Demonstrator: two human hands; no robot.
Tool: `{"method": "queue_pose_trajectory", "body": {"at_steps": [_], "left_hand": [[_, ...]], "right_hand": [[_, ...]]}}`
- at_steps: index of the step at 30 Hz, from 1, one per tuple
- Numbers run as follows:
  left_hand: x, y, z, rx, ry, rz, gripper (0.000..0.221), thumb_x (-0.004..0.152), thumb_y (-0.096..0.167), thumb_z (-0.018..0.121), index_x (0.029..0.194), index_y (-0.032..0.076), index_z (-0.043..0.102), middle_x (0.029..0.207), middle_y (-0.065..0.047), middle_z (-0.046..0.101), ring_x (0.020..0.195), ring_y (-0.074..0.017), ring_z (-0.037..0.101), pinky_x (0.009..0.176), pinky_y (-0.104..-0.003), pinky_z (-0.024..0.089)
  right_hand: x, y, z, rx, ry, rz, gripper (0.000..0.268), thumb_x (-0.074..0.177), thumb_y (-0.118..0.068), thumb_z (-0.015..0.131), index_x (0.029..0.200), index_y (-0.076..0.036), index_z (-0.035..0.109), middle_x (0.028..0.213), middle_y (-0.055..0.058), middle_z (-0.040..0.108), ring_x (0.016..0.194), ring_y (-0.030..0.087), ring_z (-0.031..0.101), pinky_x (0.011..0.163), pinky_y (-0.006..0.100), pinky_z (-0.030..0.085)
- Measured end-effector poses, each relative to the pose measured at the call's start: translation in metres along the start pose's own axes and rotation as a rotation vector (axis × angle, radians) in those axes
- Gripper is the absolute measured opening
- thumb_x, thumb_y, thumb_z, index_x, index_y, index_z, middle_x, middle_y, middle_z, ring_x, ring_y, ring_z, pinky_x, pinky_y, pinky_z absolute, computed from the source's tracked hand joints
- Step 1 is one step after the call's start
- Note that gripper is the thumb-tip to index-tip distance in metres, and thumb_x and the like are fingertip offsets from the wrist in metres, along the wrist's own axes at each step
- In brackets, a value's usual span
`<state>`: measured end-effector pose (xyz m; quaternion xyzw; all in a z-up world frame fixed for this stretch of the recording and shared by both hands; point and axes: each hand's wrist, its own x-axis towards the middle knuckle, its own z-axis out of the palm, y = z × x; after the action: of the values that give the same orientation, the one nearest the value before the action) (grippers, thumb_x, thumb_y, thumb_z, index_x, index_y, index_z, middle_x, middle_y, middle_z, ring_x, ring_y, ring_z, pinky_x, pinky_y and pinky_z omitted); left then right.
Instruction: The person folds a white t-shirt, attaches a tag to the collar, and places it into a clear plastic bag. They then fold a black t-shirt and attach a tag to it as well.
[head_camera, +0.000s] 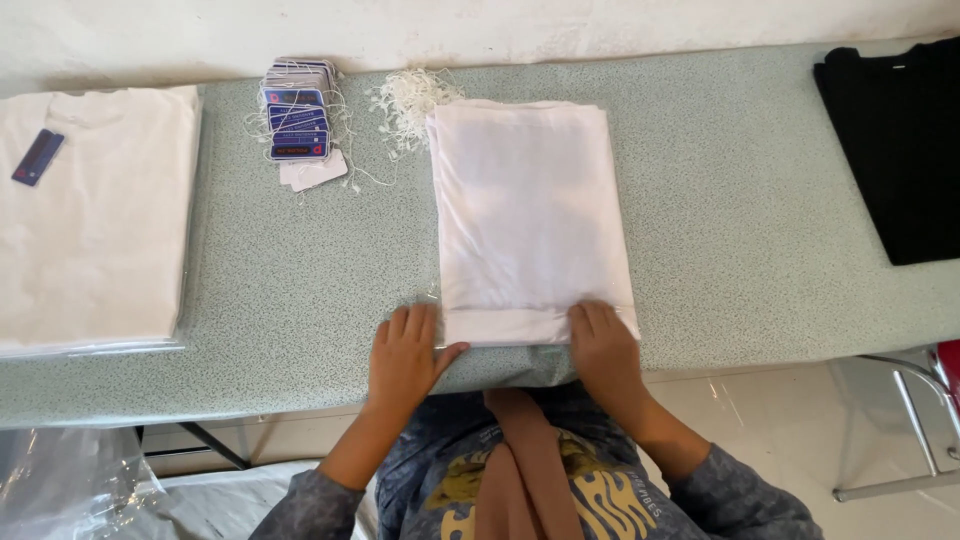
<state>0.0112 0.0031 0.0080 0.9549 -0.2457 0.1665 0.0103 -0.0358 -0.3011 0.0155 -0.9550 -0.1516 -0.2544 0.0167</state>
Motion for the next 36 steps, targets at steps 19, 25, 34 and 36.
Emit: {"method": "queue_pose_trajectory", "body": {"at_steps": [19, 25, 34, 36], "left_hand": [[0.048, 0.107, 0.006, -0.442, 0.189, 0.159, 0.037, 0.091, 0.025, 0.060, 0.120, 0.003, 0.068, 0.112, -0.017, 0.067, 0.111, -0.0358, 0.063, 0.095, -0.048, 0.048], [0.034, 0.076, 0.009, -0.362, 0.079, 0.177, 0.039, 0.095, 0.029, 0.052, 0.129, 0.014, 0.065, 0.121, -0.013, 0.064, 0.119, -0.0374, 0.059, 0.098, -0.050, 0.046], [-0.022, -0.031, -0.030, -0.077, 0.014, -0.157, 0.034, 0.097, 0.041, 0.051, 0.116, 0.020, 0.070, 0.108, -0.003, 0.068, 0.115, -0.0259, 0.062, 0.100, -0.044, 0.046], [-0.022, -0.041, -0.068, -0.117, 0.155, -0.203, 0.025, 0.100, 0.026, 0.054, 0.113, 0.013, 0.069, 0.110, -0.004, 0.069, 0.105, -0.0273, 0.062, 0.096, -0.044, 0.047]], "right_hand": [[0.011, -0.018, 0.024, 0.297, 0.005, 0.065, 0.017, 0.100, -0.010, 0.054, 0.107, -0.002, 0.068, 0.104, 0.014, 0.066, 0.100, 0.032, 0.065, 0.080, 0.038, 0.051], [0.014, -0.009, 0.007, 0.169, 0.004, -0.069, 0.016, 0.098, 0.000, 0.054, 0.107, -0.002, 0.068, 0.102, 0.011, 0.065, 0.098, 0.030, 0.064, 0.078, 0.038, 0.051], [-0.050, 0.112, -0.036, -0.160, -0.278, 0.514, 0.016, 0.101, -0.021, 0.060, 0.100, -0.018, 0.075, 0.099, 0.002, 0.071, 0.104, 0.026, 0.069, 0.093, 0.041, 0.050], [-0.052, 0.128, -0.067, -0.076, -0.270, 0.699, 0.033, 0.104, -0.014, 0.048, 0.121, -0.013, 0.076, 0.127, 0.011, 0.073, 0.116, 0.037, 0.062, 0.099, 0.051, 0.043]]}}
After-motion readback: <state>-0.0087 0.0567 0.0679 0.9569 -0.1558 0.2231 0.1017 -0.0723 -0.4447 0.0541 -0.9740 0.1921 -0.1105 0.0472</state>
